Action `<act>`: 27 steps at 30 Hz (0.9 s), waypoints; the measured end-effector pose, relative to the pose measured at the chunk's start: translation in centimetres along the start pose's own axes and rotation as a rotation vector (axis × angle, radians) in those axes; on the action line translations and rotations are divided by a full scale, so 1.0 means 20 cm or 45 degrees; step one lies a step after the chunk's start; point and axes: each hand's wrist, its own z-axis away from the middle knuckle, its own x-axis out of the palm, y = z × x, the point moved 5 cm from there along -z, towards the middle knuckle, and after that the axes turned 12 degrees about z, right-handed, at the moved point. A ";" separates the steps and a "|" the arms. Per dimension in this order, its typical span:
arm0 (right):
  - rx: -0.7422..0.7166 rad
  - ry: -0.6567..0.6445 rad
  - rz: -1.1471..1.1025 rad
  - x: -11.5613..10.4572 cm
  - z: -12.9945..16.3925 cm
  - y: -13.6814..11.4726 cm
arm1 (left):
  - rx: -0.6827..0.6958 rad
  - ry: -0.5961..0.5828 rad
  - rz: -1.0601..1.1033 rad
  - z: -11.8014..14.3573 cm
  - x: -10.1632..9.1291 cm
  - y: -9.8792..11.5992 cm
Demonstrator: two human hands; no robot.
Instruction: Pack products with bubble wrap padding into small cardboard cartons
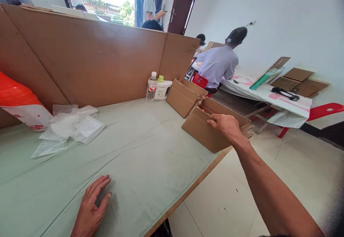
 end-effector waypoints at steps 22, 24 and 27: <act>0.355 -0.006 -1.389 0.12 0.82 -0.73 | -0.156 0.024 0.263 0.10 -0.10 0.31; 0.452 -0.227 -1.565 0.31 0.94 -0.76 | -0.158 0.012 0.273 0.08 -0.09 0.32; 0.493 -0.460 -1.696 0.47 1.07 -0.87 | -0.175 0.027 0.284 0.06 -0.08 0.31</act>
